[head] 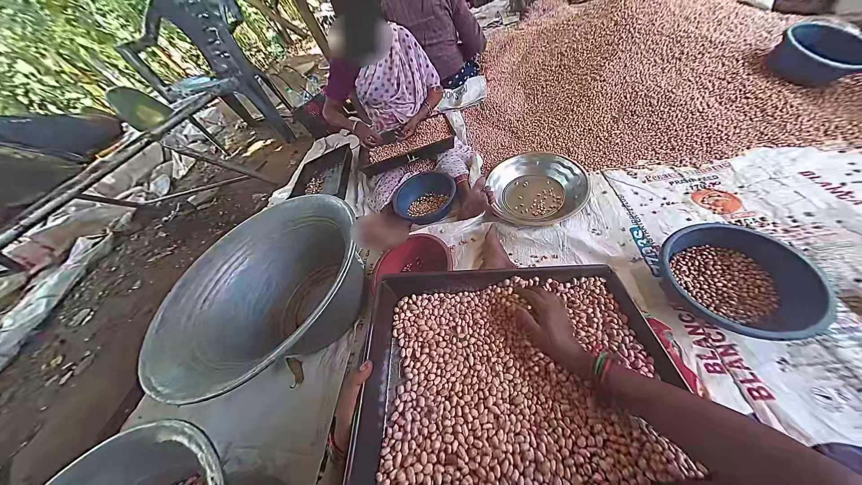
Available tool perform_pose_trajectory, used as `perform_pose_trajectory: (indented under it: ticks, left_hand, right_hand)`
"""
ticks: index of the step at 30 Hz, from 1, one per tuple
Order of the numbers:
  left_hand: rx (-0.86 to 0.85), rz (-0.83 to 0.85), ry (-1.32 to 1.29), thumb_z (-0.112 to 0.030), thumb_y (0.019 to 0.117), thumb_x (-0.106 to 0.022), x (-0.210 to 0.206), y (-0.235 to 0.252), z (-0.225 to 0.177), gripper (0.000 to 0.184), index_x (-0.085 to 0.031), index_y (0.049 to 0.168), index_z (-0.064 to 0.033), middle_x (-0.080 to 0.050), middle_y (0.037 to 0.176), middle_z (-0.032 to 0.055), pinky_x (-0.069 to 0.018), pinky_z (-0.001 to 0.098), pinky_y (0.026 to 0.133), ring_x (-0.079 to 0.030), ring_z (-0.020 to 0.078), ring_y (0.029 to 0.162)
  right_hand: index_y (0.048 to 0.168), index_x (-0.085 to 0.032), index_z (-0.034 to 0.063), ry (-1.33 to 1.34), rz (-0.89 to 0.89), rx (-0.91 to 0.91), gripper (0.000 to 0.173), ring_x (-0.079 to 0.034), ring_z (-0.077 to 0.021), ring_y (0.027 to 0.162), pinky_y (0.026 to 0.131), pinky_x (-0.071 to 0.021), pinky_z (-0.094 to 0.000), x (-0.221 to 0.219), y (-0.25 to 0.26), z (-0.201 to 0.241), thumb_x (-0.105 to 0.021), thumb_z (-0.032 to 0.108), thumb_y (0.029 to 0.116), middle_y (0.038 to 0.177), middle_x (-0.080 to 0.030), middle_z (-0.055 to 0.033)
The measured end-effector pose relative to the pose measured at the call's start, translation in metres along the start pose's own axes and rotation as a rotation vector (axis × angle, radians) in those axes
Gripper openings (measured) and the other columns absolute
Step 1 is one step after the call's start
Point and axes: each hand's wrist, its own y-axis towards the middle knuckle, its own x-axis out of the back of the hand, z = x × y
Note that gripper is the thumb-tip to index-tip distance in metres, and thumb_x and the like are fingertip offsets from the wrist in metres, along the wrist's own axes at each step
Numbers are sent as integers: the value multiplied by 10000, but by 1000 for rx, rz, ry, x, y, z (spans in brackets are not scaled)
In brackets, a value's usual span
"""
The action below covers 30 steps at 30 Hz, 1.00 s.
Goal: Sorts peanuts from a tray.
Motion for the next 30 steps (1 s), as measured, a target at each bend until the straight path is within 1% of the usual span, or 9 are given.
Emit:
perform_pose_trajectory:
  ticks: [6, 9, 13, 17, 20, 23, 25, 27, 30]
  left_hand:
    - [-3, 6, 12, -85, 1030, -206, 3, -7, -5, 489, -644, 890, -253, -751, 804, -162, -572, 117, 699, -689, -87, 745]
    - [33, 34, -7, -103, 1026, -222, 9, -2, -3, 497, -671, 873, -251, -759, 801, -135, -578, 125, 678, -696, -74, 734]
    - [26, 21, 21, -109, 1017, -259, 13, 9, 12, 450, -671, 889, -240, -758, 823, -135, -584, 142, 707, -700, -63, 764]
    - [39, 77, -67, -112, 1003, -263, 10, 9, 16, 442, -683, 932, -230, -770, 849, -108, -596, 161, 720, -715, -41, 780]
    - [39, 64, -66, -104, 992, -269, 11, 1, 9, 405, -660, 984, -209, -766, 858, -118, -596, 155, 716, -712, -47, 785]
    - [33, -167, -46, -49, 1055, -227, -21, -22, -8, 363, -559, 940, -139, -680, 728, -138, -554, 110, 641, -658, -87, 680]
    - [39, -287, -53, -28, 1068, -244, -29, -29, -7, 358, -528, 871, -119, -625, 654, -125, -527, 102, 586, -619, -92, 608]
    - [70, -184, -59, -55, 1055, -231, 0, -26, 11, 368, -559, 911, -141, -660, 693, -124, -546, 110, 599, -640, -85, 634]
    - [116, -30, -125, -78, 1009, -224, 37, -23, 39, 383, -594, 1030, -175, -741, 825, -146, -581, 139, 703, -693, -67, 754]
  right_hand:
    - [1546, -493, 201, 1, 516, 302, 651, -223, -525, 1525, 1151, -123, -793, -76, -14, 116, -615, 494, 979, 1584, -402, -285]
    - [1455, -607, 250, -36, 608, 476, 571, -293, -527, 1499, 1148, -167, -798, -62, -75, 99, -686, 482, 939, 1587, -432, -233]
    - [1169, -779, 155, -339, 489, 384, 468, -437, -606, 1369, 1015, -268, -869, 5, -115, 36, -796, 468, 820, 1461, -553, -283]
    - [1413, -588, 28, -475, 643, 2, 649, -228, -645, 1457, 1090, -109, -845, 20, -51, 16, -802, 224, 833, 1592, -296, -380]
    - [1414, -511, -143, -363, 582, 133, 668, -164, -649, 1479, 1098, -85, -848, -25, -22, 46, -731, 202, 886, 1529, -387, -404]
    - [1321, -631, -77, -247, 707, 272, 619, -167, -637, 1485, 1074, -81, -869, -64, -28, 108, -746, 367, 904, 1590, -328, -362]
    - [1392, -631, 62, -179, 856, 347, 567, -212, -607, 1490, 1062, -163, -868, -64, -43, 126, -677, 435, 967, 1610, -327, -324]
    - [1402, -635, 102, -126, 860, 375, 463, -418, -525, 1421, 1060, -370, -733, -34, -58, 115, -641, 346, 1009, 1559, -430, -294]
    - [1331, -665, -11, -353, 312, 115, 445, -617, -538, 1194, 940, -509, -663, 39, -72, 57, -696, 235, 962, 1352, -599, -347]
